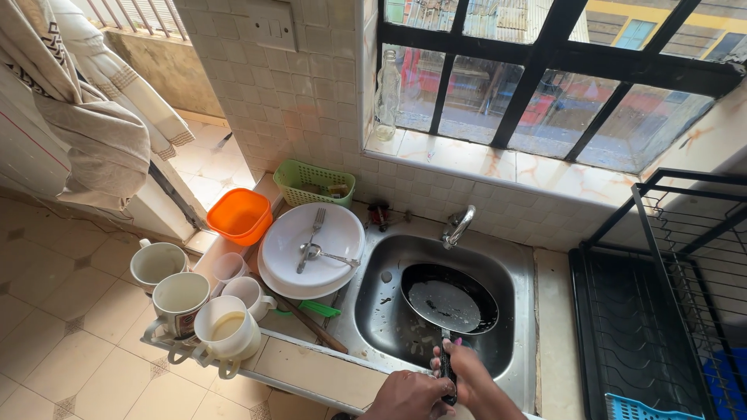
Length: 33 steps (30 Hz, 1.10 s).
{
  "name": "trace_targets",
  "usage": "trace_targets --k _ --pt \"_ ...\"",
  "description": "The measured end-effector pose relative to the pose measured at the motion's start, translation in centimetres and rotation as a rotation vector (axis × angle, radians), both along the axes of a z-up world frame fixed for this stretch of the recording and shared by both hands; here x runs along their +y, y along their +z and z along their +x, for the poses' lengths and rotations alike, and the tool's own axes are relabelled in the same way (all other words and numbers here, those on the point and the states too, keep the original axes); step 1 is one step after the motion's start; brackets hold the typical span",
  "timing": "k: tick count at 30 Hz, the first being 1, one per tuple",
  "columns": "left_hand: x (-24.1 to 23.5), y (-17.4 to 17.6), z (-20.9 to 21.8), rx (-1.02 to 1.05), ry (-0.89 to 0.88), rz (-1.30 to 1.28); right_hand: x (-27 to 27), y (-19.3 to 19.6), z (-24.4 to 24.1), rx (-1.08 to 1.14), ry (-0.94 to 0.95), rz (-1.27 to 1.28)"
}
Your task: Washing a frying pan in a kitchen sink and placing it on a stove
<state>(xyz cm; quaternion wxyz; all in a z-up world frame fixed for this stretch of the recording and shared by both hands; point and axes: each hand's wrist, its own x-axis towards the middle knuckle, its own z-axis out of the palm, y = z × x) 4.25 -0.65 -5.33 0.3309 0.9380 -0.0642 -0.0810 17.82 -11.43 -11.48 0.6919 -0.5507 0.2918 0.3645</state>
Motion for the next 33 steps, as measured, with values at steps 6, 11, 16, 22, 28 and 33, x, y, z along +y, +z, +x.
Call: trace_targets --k 6,11,16,22,28,33 --pt "0.4 1.5 0.0 0.073 -0.022 -0.022 0.5 -5.2 4.1 0.264 0.030 0.240" --pt "0.4 2.5 -0.1 0.075 0.002 -0.033 0.5 -9.5 6.3 0.385 -0.014 0.579" --pt "0.7 3.1 0.2 0.179 0.073 -0.031 0.8 -11.1 5.8 0.489 -0.155 0.944" --pt "0.6 4.7 0.4 0.264 0.113 -0.094 0.2 -10.8 4.0 0.549 0.010 1.252" --pt "0.0 3.1 0.6 0.183 0.211 -0.073 -0.6 -7.1 1.1 0.473 -0.122 1.107" --pt "-0.1 5.3 0.2 0.223 0.177 -0.073 -1.6 -4.5 0.1 0.580 -0.098 0.998"
